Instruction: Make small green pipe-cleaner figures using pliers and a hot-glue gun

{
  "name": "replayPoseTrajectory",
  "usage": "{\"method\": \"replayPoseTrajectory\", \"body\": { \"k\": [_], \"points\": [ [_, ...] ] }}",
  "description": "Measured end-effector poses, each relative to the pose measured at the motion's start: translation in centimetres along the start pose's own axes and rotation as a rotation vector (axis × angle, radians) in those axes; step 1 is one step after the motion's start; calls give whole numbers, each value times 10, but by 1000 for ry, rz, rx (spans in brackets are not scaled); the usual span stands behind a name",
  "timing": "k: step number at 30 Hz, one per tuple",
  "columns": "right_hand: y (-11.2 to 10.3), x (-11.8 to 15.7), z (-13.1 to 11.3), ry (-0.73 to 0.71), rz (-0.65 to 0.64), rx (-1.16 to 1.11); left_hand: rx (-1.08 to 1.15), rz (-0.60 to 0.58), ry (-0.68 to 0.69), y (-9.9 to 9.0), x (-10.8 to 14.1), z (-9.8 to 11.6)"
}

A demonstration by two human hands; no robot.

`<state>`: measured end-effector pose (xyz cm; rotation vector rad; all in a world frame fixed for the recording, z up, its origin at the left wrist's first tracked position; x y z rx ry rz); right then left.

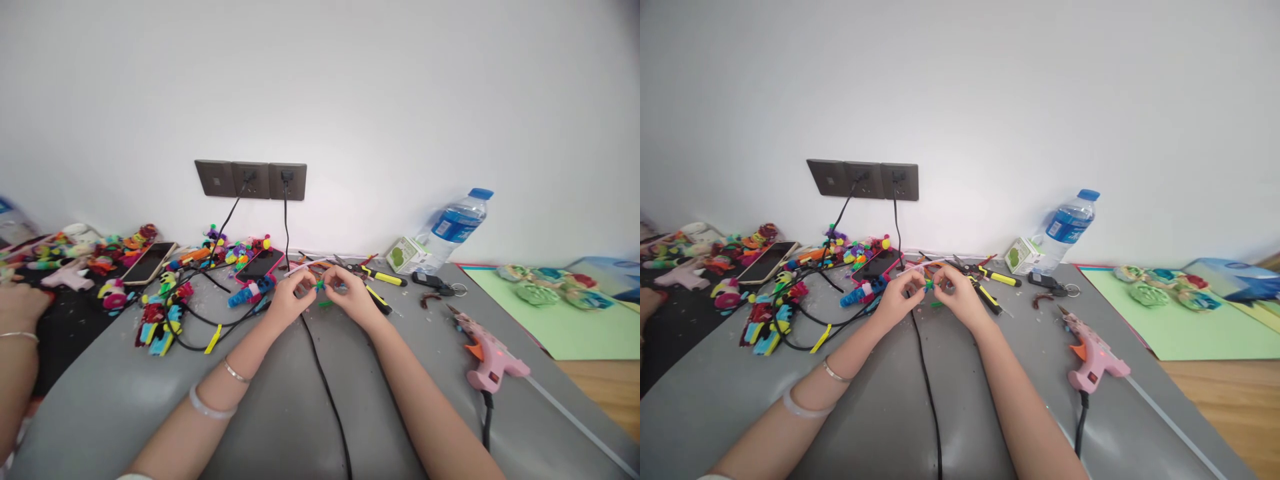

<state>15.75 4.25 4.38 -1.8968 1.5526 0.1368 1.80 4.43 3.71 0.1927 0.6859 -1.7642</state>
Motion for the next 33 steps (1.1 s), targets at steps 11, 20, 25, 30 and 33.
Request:
{"method": "replayPoseTrajectory", "body": {
  "k": [11,20,25,30,33],
  "points": [
    [0,0,2,28,-13,-16,-13,-15,-11,0,2,-1],
    [1,0,2,26,-27,1,-20,2,-2,-1,1,0],
    [1,0,3,34,-24,2,-18,0,7,-1,1,1],
    [1,0,3,36,-24,-7,-20,0,8,-1,2,2],
    [1,0,3,31,-14,-7,-19,-3,5,0,2,2]
  ]
}}
Point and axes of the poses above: each hand's wrist, its own x-axis away from the middle knuckle, its own y-axis out of the palm, z = x × y, the point moved 7 cm from there along -x, towards the middle knuckle, and after that the axes turned 1 degree about -z, right-handed, at the moved point
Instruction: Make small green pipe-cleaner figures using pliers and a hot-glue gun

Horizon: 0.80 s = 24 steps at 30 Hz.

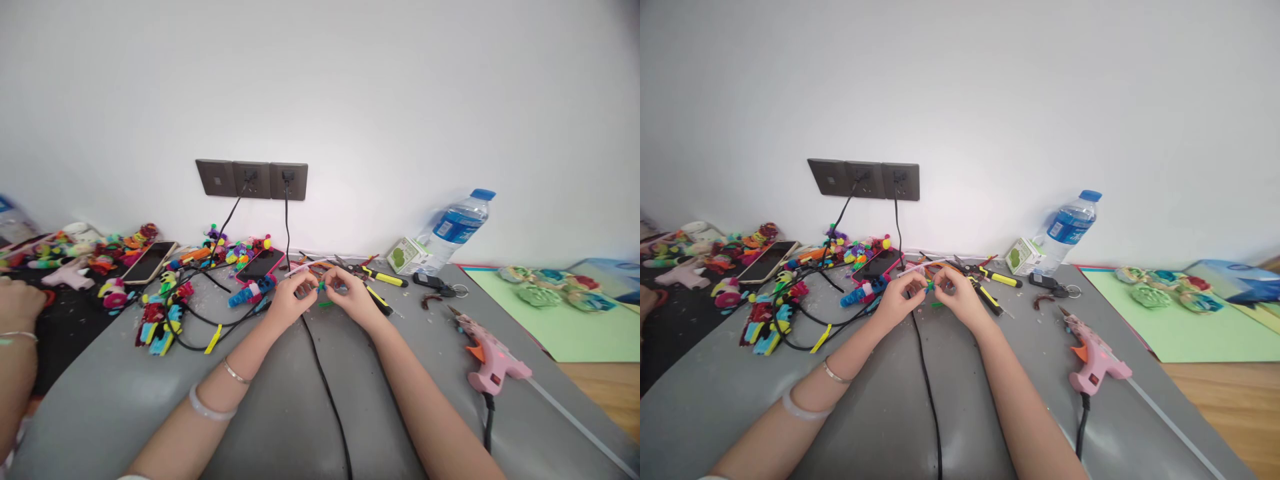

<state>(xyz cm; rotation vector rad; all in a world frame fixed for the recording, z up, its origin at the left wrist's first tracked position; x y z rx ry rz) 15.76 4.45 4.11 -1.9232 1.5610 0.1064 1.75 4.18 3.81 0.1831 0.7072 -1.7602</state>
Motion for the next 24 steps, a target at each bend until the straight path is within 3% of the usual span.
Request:
{"method": "replayPoseTrajectory", "body": {
  "k": [24],
  "points": [
    [1,0,1,10,-5,-43,-15,8,-10,-1,-1,2]
  ]
}}
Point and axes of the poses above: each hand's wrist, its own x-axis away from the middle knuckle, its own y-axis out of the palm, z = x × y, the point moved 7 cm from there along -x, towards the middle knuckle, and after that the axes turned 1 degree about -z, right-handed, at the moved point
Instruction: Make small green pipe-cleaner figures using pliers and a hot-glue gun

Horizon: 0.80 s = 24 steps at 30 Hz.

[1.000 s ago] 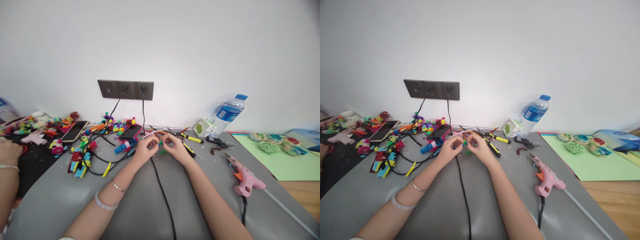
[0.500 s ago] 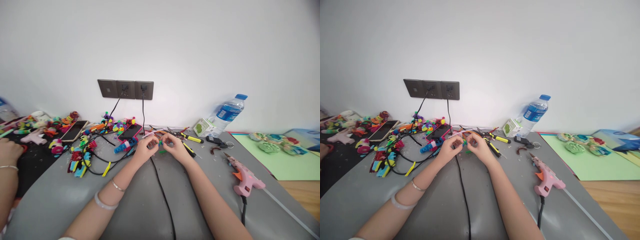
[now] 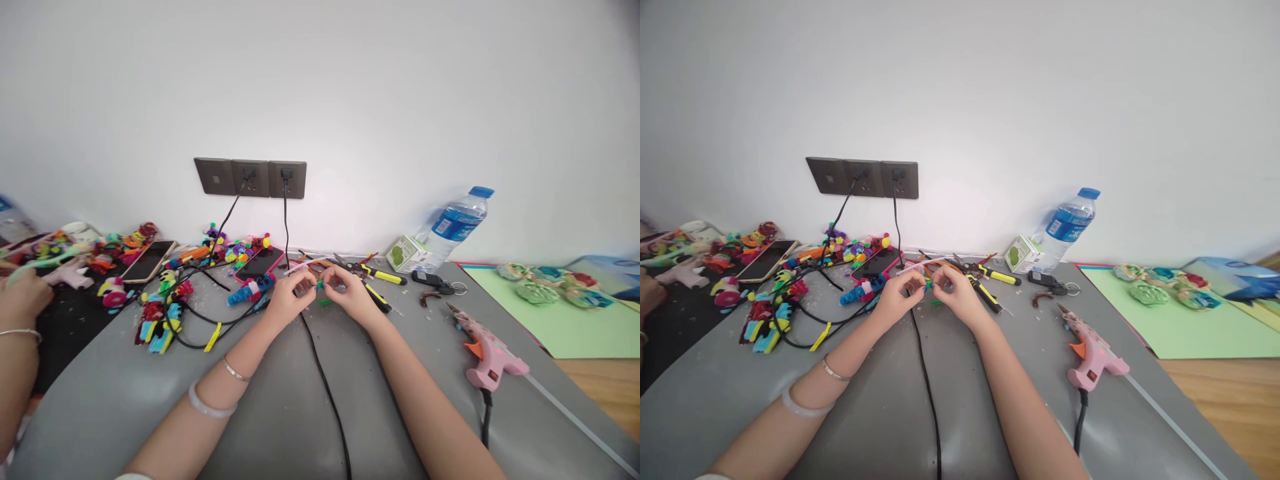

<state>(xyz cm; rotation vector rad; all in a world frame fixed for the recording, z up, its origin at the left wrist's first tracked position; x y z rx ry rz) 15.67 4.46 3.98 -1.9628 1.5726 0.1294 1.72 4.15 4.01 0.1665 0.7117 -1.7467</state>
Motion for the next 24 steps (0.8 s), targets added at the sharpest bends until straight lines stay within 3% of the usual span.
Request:
{"method": "replayPoseTrajectory", "body": {
  "k": [24],
  "points": [
    [2,0,6,35,-6,-41,5,-18,18,0,0,-2]
  ]
}}
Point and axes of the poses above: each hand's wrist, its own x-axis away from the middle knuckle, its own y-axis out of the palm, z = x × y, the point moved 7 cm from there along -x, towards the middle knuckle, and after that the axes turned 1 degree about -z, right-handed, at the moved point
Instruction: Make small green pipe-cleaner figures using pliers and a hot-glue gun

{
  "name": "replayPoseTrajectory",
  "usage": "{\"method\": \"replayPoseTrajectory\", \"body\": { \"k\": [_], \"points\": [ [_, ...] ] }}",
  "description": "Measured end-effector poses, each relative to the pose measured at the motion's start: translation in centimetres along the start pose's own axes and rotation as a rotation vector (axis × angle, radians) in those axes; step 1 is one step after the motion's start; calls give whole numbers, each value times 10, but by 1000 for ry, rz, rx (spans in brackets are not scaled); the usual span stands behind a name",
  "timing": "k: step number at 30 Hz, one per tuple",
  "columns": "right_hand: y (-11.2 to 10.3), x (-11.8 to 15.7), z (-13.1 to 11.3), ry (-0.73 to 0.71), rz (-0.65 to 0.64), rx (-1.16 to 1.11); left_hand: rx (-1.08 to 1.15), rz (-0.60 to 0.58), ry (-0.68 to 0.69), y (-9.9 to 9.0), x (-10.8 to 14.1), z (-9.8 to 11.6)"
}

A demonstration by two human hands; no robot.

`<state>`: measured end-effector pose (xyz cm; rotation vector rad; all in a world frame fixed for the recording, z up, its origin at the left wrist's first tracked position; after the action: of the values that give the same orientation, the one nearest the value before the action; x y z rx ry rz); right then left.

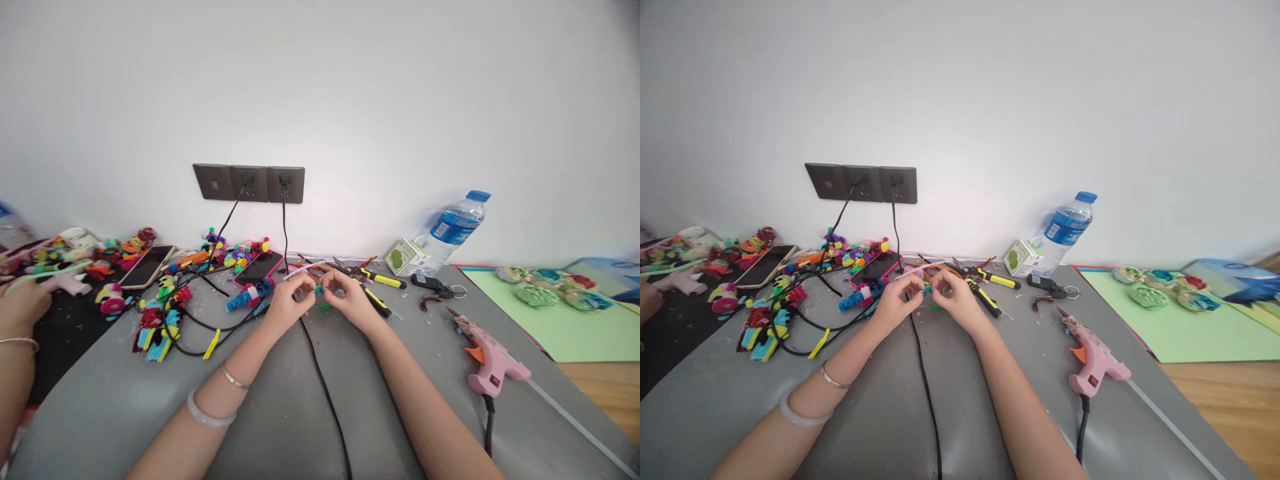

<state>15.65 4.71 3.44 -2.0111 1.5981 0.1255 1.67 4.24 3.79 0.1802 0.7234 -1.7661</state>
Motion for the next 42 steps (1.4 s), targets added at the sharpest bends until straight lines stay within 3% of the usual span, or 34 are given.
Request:
{"method": "replayPoseTrajectory", "body": {
  "k": [42],
  "points": [
    [1,0,0,13,-18,-22,-7,-7,-5,1,1,0]
  ]
}}
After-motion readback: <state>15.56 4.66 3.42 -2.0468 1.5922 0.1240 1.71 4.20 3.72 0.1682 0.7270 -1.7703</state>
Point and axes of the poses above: each hand's wrist, its own x-axis away from the middle knuckle, its own y-axis out of the palm, z = x × y, the point moved 7 cm from there along -x, towards the middle knuckle, and after that the axes turned 1 degree about -z, right-handed, at the moved point
